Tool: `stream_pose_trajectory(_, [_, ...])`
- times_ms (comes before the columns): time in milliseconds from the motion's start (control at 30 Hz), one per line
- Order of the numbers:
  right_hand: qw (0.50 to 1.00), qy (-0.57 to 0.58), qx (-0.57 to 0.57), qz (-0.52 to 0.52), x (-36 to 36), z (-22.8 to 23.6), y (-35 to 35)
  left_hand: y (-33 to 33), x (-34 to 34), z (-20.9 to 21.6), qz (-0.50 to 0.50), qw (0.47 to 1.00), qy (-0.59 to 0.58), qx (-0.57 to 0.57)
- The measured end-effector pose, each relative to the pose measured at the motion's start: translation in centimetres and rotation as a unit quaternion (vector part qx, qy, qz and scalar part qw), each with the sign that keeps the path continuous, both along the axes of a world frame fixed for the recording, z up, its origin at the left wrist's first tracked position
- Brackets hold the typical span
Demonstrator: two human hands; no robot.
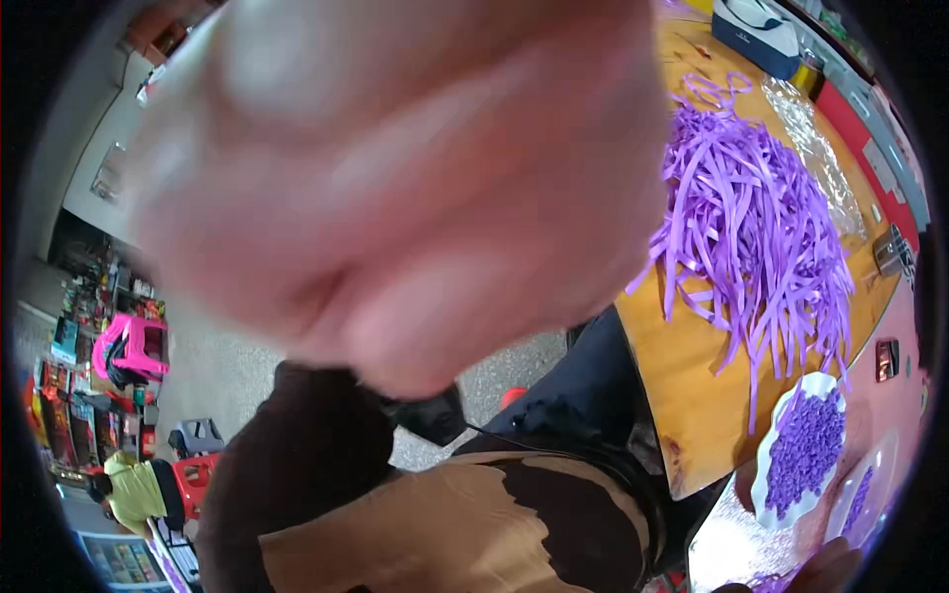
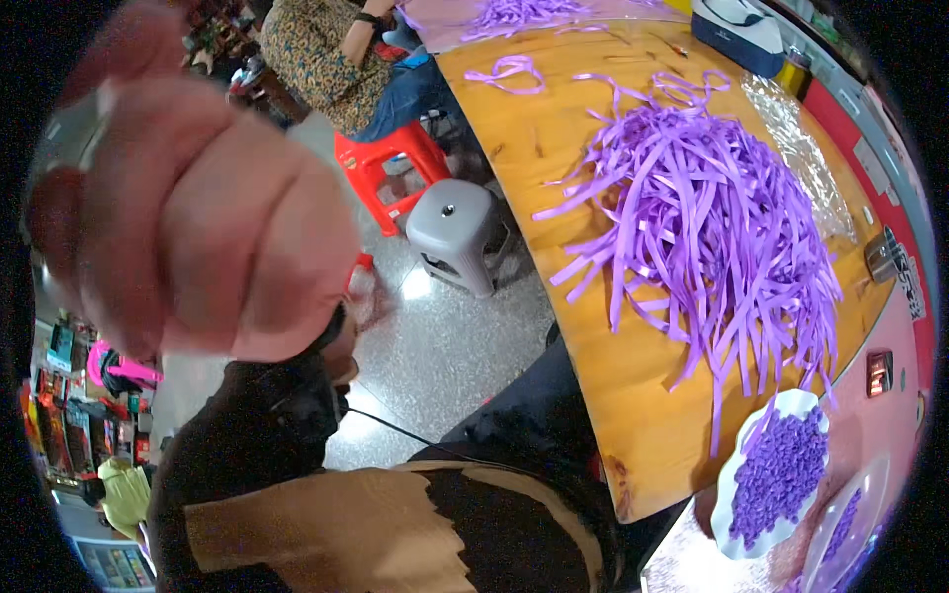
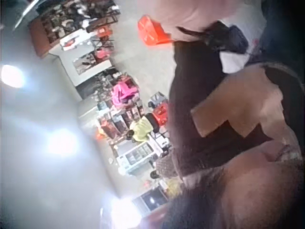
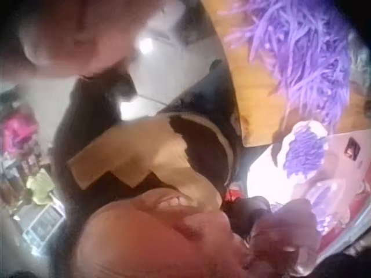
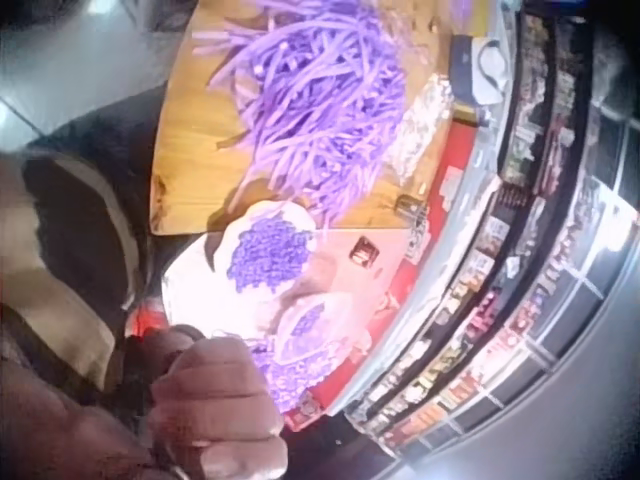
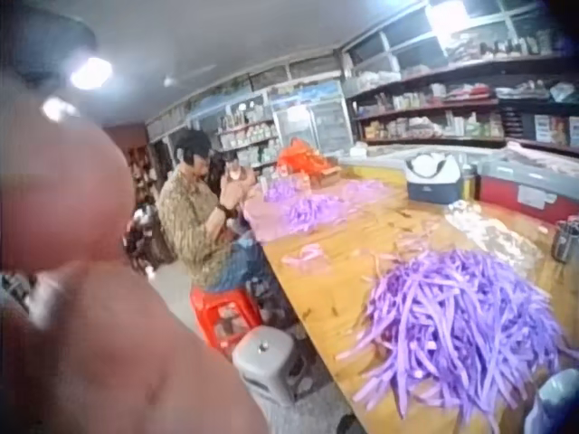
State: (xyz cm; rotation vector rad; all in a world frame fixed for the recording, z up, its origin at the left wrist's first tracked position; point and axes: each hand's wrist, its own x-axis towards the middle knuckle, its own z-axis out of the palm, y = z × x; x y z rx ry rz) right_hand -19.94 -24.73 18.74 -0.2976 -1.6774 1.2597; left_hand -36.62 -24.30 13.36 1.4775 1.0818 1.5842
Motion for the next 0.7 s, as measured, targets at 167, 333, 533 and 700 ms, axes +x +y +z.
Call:
stream_pose_trajectory(167, [1.000, -0.002, 0.003, -0.008, 13.2, -6.6, -1.5, -2.2, 1.5, 1.9, -0.017, 0.993, 0.072, -0.096])
stream_pose_trajectory(333, [0.996, -0.004, 0.024, -0.088, 15.1, -6.3, -1.6, -0.7, 4.0, 4.0, -0.101, 0.969, 0.156, -0.163])
stream_pose_trajectory(533, [0.987, -0.031, 0.024, -0.156, 16.9, -5.9, -2.0, -0.7, 5.3, 4.6, -0.179, 0.920, 0.240, -0.255])
stream_pose_trajectory(700, [0.973, -0.056, 0.061, -0.213, 18.5, -3.9, -1.9, -0.1, 5.3, 4.5, -0.230, 0.876, 0.316, -0.283])
